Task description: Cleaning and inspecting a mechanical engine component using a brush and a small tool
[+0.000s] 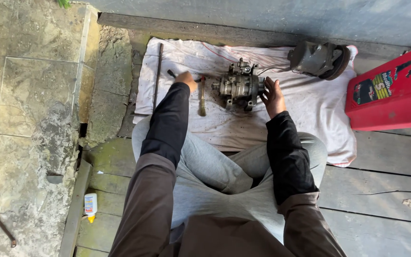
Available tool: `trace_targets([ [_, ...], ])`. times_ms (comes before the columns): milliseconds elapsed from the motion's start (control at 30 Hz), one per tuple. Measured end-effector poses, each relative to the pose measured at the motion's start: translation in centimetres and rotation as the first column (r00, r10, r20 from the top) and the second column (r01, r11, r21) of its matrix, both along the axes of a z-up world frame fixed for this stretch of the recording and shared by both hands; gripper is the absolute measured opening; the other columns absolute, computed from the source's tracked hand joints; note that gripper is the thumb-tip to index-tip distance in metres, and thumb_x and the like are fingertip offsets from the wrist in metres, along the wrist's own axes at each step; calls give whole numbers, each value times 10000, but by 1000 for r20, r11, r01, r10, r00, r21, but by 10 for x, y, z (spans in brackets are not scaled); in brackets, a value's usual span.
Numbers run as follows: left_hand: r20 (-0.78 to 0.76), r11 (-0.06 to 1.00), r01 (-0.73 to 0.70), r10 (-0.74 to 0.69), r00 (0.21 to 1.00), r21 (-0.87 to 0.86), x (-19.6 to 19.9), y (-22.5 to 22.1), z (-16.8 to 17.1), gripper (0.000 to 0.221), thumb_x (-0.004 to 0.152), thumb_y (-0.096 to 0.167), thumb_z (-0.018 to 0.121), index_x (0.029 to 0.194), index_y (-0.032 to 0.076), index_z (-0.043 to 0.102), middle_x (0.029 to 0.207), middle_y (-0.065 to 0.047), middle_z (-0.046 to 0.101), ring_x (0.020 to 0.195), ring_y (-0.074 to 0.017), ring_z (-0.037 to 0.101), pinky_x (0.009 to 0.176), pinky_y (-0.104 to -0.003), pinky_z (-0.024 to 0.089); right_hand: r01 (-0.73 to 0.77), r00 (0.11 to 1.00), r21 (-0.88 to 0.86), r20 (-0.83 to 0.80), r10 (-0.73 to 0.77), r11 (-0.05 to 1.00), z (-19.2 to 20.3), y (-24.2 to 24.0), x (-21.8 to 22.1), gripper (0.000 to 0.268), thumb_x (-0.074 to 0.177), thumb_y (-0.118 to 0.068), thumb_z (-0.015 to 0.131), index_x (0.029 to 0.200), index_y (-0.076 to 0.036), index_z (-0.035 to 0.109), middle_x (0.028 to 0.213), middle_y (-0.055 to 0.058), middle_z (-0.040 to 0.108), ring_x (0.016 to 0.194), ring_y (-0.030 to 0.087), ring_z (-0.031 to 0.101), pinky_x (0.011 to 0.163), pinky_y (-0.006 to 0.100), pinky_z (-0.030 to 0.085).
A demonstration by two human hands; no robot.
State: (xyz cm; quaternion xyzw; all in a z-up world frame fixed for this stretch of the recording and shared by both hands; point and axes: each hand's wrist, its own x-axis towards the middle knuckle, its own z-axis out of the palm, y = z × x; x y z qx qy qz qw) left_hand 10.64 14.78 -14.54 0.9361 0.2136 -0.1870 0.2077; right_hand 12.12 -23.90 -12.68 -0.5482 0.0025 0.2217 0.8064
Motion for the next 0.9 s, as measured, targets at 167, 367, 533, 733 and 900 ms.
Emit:
trace_targets([
  [167,-141,990,-75,92,986,121,-28,24,40,409,926,245,589,1230,-20,659,1230,-239,694,1218,-391,645,1024,-516,530,-13,1000,-7,-5,13,1000,6,4,0,834,1047,-740,345,1620,-136,292,1671,147,226,1523,480,179,1230,624,157],
  [367,-142,986,-96,115,983,137,-21,17,4,505,989,232,431,1346,-126,451,1307,-285,616,1272,-430,596,1065,-559,484,16,1000,-12,-9,-16,1000,4,1,0,820,1059,-716,362,1617,-120,294,1667,170,227,1516,493,186,1228,625,165],
  [533,-156,978,-138,162,974,154,-24,27,-8,590,1041,222,301,1440,-213,281,1369,-322,552,1316,-461,556,1098,-594,447,23,1000,-13,-10,-23,1000,-1,1,0,823,1056,-719,386,1615,-120,307,1666,170,230,1512,503,185,1225,633,164],
  [733,181,964,-207,177,967,166,-34,23,56,332,1013,225,411,1140,-30,580,1118,-188,718,1130,-343,699,967,-445,581,7,1000,-8,9,-7,1000,0,2,3,817,1065,-717,359,1622,-123,295,1672,152,220,1515,498,182,1224,633,161],
  [900,533,930,9,203,821,-367,-64,-25,154,391,1068,363,375,913,179,684,998,-77,746,1010,-339,683,888,-432,539,14,1000,11,12,-15,1000,-5,1,2,831,1069,-711,363,1619,-93,284,1669,179,208,1511,522,163,1220,645,151],
])
